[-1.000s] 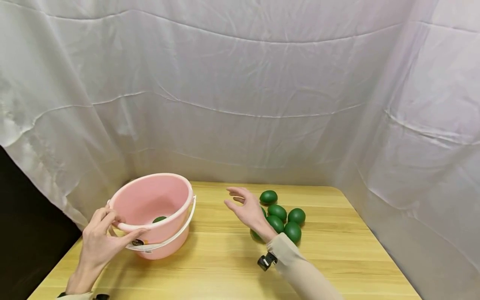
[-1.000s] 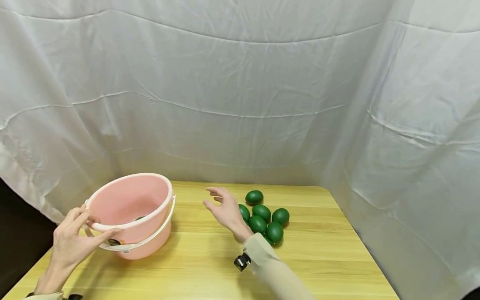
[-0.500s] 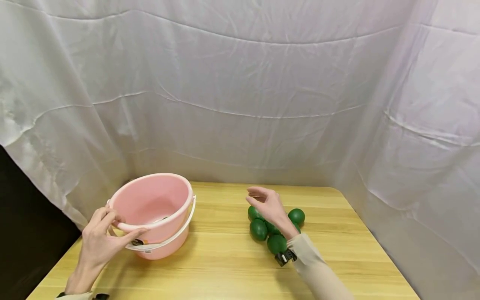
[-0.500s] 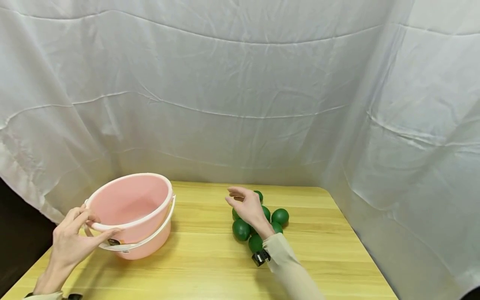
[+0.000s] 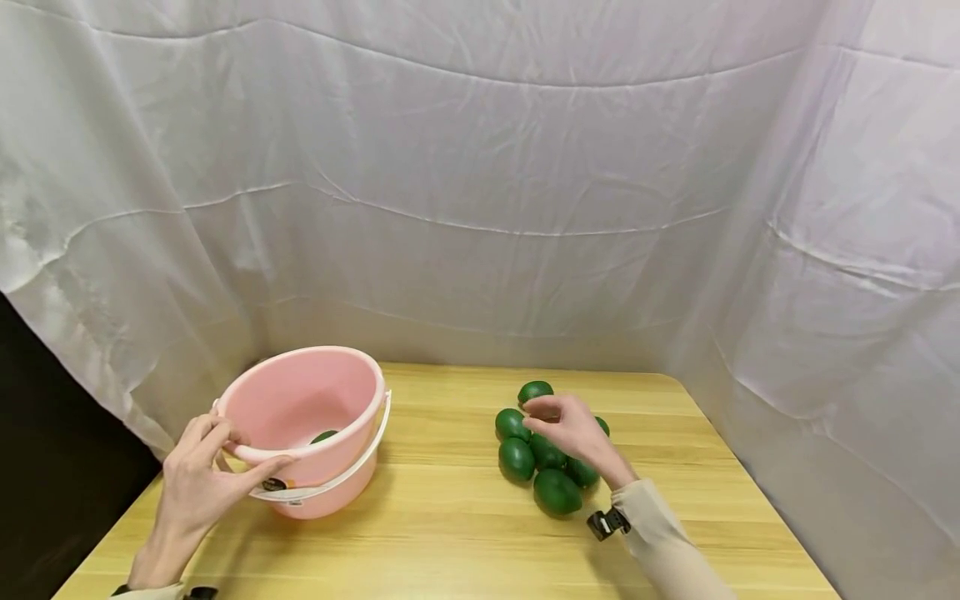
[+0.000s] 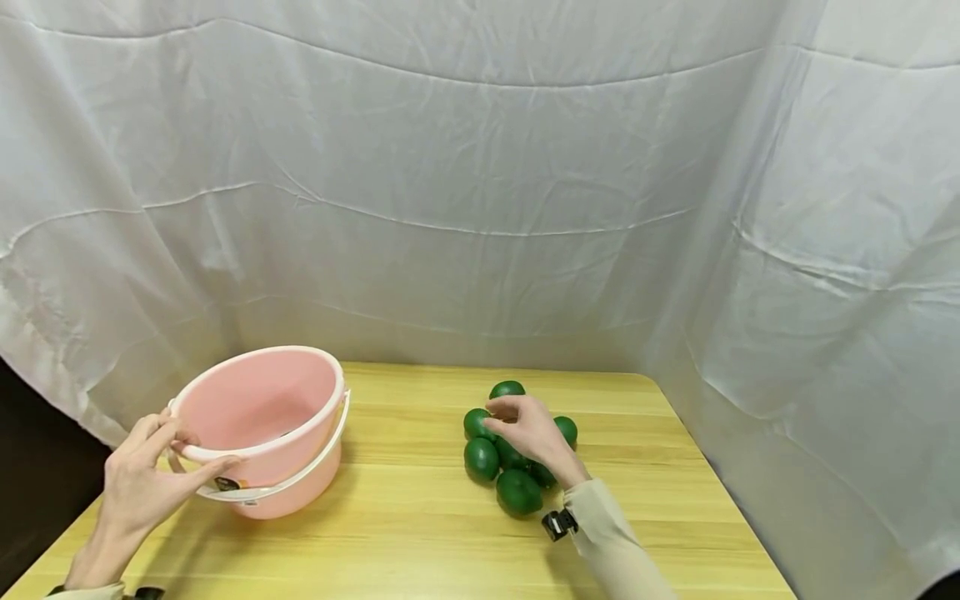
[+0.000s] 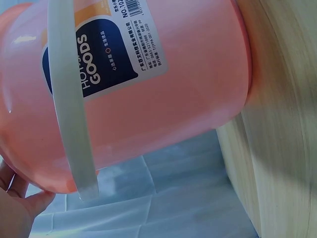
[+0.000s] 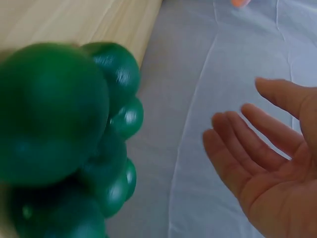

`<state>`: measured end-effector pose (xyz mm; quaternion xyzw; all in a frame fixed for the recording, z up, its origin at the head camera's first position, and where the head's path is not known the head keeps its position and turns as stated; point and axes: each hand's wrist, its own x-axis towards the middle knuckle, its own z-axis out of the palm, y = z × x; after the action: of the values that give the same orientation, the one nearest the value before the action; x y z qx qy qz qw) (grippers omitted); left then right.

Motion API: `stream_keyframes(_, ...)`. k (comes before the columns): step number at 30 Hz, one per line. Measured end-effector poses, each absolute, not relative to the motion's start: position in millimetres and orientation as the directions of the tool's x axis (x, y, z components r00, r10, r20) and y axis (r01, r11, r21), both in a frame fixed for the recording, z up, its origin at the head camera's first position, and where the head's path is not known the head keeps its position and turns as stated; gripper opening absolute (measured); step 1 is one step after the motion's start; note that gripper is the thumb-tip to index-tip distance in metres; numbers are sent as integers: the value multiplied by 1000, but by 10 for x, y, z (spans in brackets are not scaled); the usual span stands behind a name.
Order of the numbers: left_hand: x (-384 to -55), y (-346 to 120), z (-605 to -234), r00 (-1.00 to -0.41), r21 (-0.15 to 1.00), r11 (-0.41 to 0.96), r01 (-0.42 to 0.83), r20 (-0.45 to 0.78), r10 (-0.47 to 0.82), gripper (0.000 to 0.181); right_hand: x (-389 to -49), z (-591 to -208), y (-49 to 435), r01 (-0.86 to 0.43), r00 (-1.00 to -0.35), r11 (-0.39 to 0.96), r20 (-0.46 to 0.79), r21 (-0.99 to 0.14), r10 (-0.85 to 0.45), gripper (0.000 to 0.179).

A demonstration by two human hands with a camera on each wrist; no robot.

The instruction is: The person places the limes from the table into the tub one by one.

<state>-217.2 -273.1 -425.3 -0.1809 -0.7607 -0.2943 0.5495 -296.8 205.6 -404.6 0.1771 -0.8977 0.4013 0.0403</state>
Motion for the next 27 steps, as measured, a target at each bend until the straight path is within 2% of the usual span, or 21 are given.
stream_keyframes(5,-2167,-2727,-4250,-336,261,762,592,940,-61,75,-2943,-4108,2225,-393,-913,653,191,-647,-360,34)
stream_keyframes(17,-2097,-2718,-4225,-432,315,759,569,900,-49,72,-2789,-4278,2445,-369,-914,706,96,-604,-395,40)
stream_keyframes(24,-2097,-2717,-4211,-408,292,764,575,912,-41,70,-2714,-4384,2458,-422,-893,724,109,-545,-437,41)
stream_keyframes(27,-2085,-2732,-4216,-440,304,776,553,897,-38,65,-2681,-4414,2444,-451,-881,732,123,-511,-457,39)
